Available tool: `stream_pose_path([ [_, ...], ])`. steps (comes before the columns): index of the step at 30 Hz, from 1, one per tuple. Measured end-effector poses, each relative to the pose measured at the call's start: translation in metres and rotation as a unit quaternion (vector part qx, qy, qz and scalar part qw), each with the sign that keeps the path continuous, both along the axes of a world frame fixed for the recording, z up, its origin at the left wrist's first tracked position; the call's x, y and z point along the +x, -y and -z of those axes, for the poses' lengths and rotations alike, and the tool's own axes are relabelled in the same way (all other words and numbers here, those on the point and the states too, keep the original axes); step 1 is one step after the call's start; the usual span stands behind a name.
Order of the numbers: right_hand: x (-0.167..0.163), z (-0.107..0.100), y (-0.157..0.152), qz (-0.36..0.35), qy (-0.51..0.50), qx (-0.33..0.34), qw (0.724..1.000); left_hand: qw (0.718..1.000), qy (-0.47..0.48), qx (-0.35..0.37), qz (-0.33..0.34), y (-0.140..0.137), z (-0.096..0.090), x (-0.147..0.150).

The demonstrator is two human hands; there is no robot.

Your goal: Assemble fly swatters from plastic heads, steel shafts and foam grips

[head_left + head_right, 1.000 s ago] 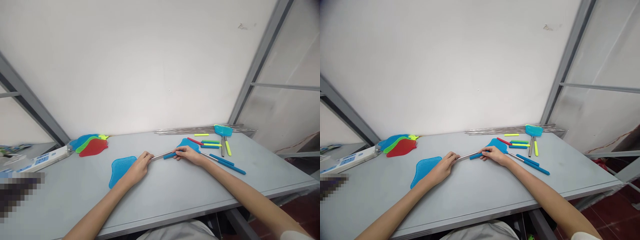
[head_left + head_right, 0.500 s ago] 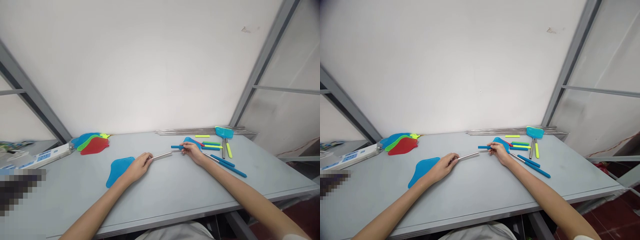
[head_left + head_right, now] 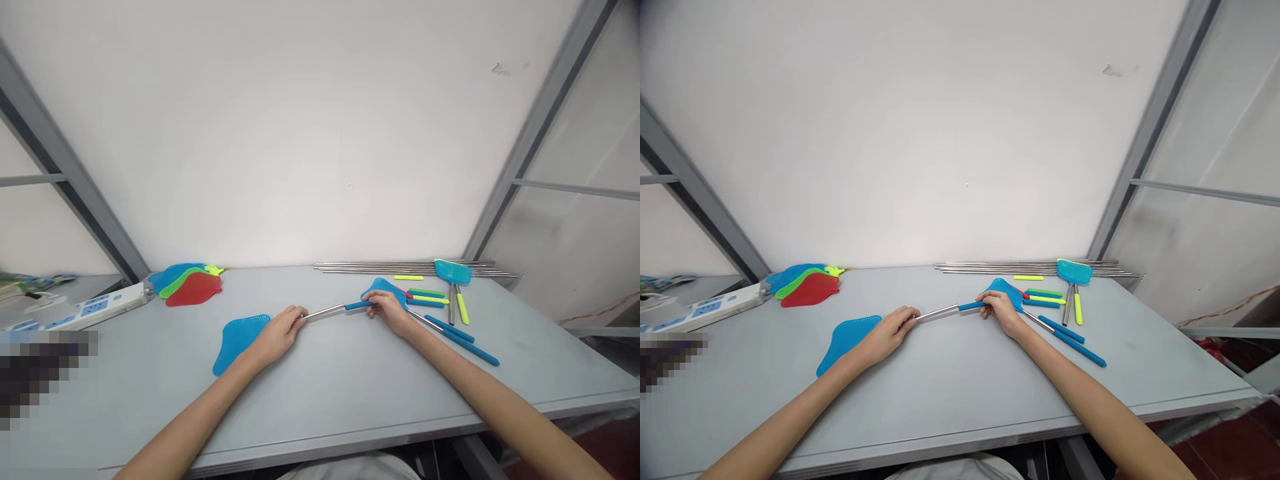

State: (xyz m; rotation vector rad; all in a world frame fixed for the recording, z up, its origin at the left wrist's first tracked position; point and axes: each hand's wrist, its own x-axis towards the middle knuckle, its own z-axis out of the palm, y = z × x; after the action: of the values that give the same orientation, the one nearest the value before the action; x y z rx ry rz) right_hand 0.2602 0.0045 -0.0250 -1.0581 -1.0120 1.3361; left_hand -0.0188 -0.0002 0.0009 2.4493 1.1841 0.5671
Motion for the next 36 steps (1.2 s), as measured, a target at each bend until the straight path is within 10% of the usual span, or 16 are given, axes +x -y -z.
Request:
stream_pose_path([
  [36,0.0062,-0.0009,0.0056,-0.042,0.051,-0.002,0.998,1.000,0.020,-0.007,0.006,0.0047,-0.0032,0.0002],
])
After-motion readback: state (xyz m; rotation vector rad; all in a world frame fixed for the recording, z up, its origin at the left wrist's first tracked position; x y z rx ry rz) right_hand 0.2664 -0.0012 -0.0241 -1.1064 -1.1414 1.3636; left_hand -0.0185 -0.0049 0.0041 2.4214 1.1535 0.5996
